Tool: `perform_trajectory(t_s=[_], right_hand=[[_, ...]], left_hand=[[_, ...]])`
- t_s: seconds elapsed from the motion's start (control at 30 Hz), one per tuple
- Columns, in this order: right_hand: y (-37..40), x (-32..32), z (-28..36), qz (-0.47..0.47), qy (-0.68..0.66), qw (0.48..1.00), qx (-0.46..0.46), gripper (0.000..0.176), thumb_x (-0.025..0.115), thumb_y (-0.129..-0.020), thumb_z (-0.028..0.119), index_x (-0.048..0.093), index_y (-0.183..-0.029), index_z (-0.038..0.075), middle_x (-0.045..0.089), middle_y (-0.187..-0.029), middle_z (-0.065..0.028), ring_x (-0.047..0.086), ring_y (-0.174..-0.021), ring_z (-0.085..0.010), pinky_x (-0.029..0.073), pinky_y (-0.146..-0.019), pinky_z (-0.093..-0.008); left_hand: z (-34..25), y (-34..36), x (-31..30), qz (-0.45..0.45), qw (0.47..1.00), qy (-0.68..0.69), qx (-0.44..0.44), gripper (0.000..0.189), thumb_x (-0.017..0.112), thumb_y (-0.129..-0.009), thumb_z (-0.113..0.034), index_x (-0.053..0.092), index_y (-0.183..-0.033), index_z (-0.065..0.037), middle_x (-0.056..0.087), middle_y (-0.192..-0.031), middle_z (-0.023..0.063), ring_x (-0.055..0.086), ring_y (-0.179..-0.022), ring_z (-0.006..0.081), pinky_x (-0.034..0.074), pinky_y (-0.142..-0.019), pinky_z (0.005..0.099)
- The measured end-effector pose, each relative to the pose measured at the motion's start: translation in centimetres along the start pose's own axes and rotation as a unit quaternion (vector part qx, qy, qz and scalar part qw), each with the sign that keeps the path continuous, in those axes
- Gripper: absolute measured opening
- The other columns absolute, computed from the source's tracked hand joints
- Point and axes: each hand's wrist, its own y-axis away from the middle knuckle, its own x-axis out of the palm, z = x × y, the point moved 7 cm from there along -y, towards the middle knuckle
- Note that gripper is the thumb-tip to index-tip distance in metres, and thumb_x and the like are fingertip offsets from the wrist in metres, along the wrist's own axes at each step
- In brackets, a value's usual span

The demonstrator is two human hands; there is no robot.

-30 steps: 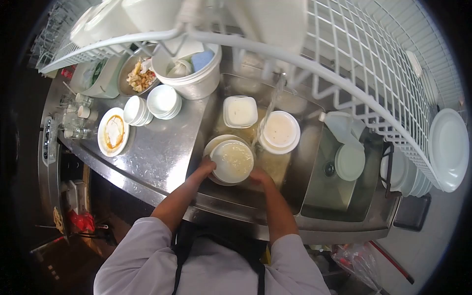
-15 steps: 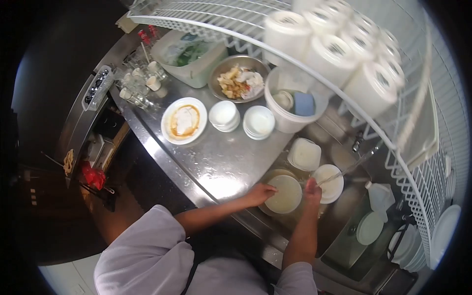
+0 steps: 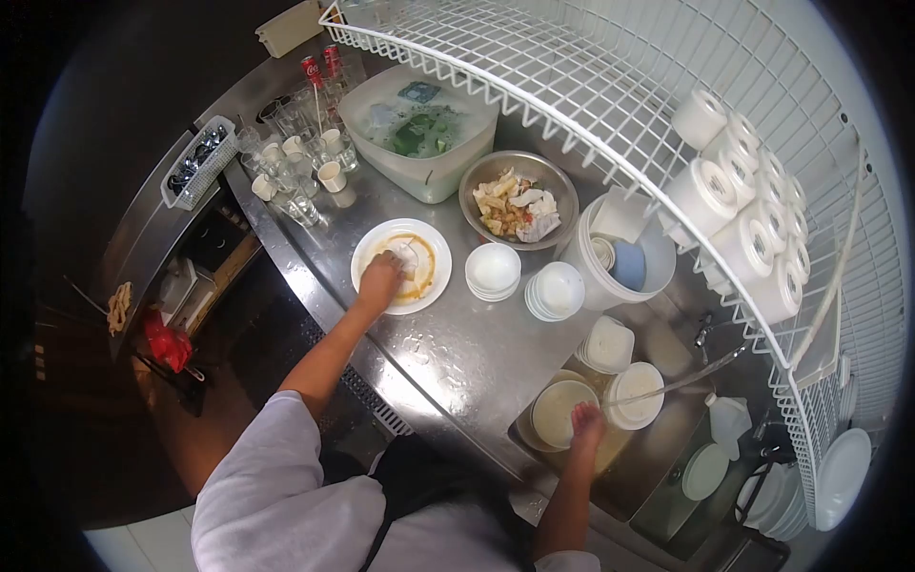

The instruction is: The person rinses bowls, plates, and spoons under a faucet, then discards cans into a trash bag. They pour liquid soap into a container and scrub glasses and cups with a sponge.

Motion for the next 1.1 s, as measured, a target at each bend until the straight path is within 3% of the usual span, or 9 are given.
perform_trajectory(t_s=[0.2, 0.33, 0.57, 0.77, 0.8, 0.87, 1.03, 1.07, 1.1], right_hand=[[8.2, 9.0, 0.8, 0.093, 0.146, 0.983, -0.052, 0.021, 0.060, -0.097, 0.014, 0.065, -0.116, 0.005, 0.070, -0.099, -0.0092, 0.070, -0.086, -0.0215, 0.058, -0.075, -0.0344], [12.6, 12.7, 1.7, 0.118, 0.215, 0.963, -0.115, 0.019, 0.058, -0.101, 0.014, 0.066, -0.113, 0.003, 0.071, -0.097, -0.0097, 0.070, -0.081, -0.0200, 0.058, -0.069, -0.0316], [15.6, 14.9, 1.0, 0.149, 0.277, 0.934, -0.169, 0.018, 0.057, -0.102, 0.014, 0.067, -0.109, 0.001, 0.071, -0.094, -0.0097, 0.071, -0.077, -0.0184, 0.058, -0.066, -0.0304], [17.0, 13.9, -0.2, 0.169, 0.308, 0.917, -0.191, 0.016, 0.056, -0.102, 0.009, 0.067, -0.109, 0.000, 0.070, -0.092, -0.0102, 0.071, -0.075, -0.0183, 0.058, -0.064, -0.0289], [17.0, 13.4, -0.5, 0.172, 0.294, 0.921, -0.190, 0.016, 0.057, -0.102, 0.009, 0.067, -0.109, 0.000, 0.070, -0.091, -0.0095, 0.070, -0.075, -0.0174, 0.058, -0.065, -0.0286], [16.8, 12.9, -1.2, 0.175, 0.301, 0.918, -0.187, 0.016, 0.057, -0.102, 0.010, 0.067, -0.109, 0.000, 0.070, -0.090, -0.0092, 0.069, -0.074, -0.0170, 0.058, -0.066, -0.0284], [16.2, 14.4, -3.1, 0.230, 0.286, 0.910, -0.196, 0.017, 0.058, -0.102, 0.011, 0.068, -0.108, -0.001, 0.071, -0.091, -0.0091, 0.068, -0.077, -0.0156, 0.056, -0.069, -0.0284], [17.1, 16.5, -2.0, 0.242, 0.324, 0.881, -0.248, 0.016, 0.058, -0.102, 0.010, 0.068, -0.107, -0.002, 0.070, -0.090, -0.0073, 0.065, -0.077, -0.0136, 0.054, -0.070, -0.0266], [17.9, 17.8, -1.5, 0.243, 0.306, 0.894, -0.218, 0.014, 0.058, -0.102, 0.008, 0.068, -0.104, -0.002, 0.070, -0.089, -0.0057, 0.063, -0.077, -0.0116, 0.053, -0.071, -0.0255]], left_hand=[[-3.2, -3.8, -2.4, -0.094, 0.964, 0.221, -0.111, 0.032, 0.069, -0.082, -0.007, 0.067, -0.113, -0.002, 0.068, -0.096, 0.0196, 0.067, -0.091, 0.0382, 0.054, -0.082, 0.0474], [-10.7, -10.1, -7.5, -0.244, 0.935, 0.251, 0.058, 0.036, 0.069, -0.082, -0.003, 0.067, -0.118, -0.002, 0.066, -0.101, 0.0197, 0.065, -0.098, 0.0368, 0.052, -0.085, 0.0438], [-17.4, -17.0, -7.6, -0.190, 0.942, 0.270, 0.052, 0.038, 0.059, -0.101, -0.034, 0.069, -0.121, -0.004, 0.063, -0.120, 0.0185, 0.064, -0.108, 0.0388, 0.051, -0.092, 0.0468], [0.6, -8.1, -5.7, -0.240, 0.965, -0.031, -0.102, 0.041, 0.081, -0.075, -0.022, 0.071, -0.111, -0.005, 0.065, -0.107, 0.0174, 0.061, -0.105, 0.0347, 0.050, -0.092, 0.0436], [4.8, -6.4, -4.7, -0.132, 0.967, -0.064, -0.210, 0.048, 0.083, -0.075, -0.030, 0.069, -0.114, -0.005, 0.066, -0.109, 0.0186, 0.063, -0.106, 0.0362, 0.051, -0.091, 0.0449], [11.7, -3.8, -0.5, 0.014, 0.960, 0.014, -0.280, 0.053, 0.083, -0.077, -0.037, 0.068, -0.114, -0.002, 0.066, -0.114, 0.0221, 0.064, -0.106, 0.0394, 0.052, -0.090, 0.0471], [16.7, -1.7, 3.4, 0.029, 0.964, 0.089, -0.250, 0.055, 0.076, -0.086, -0.034, 0.061, -0.124, 0.002, 0.065, -0.122, 0.0267, 0.069, -0.100, 0.0411, 0.055, -0.090, 0.0450], [15.2, 0.1, 5.6, -0.001, 0.790, 0.503, -0.350, 0.064, 0.072, -0.091, -0.029, 0.046, -0.142, 0.001, 0.065, -0.124, 0.0237, 0.069, -0.102, 0.0343, 0.057, -0.092, 0.0426], [12.0, 1.9, 3.7, -0.021, 0.725, 0.564, -0.394, 0.076, 0.068, -0.094, -0.022, 0.027, -0.154, 0.000, 0.062, -0.126, 0.0220, 0.066, -0.108, 0.0293, 0.056, -0.093, 0.0420]])
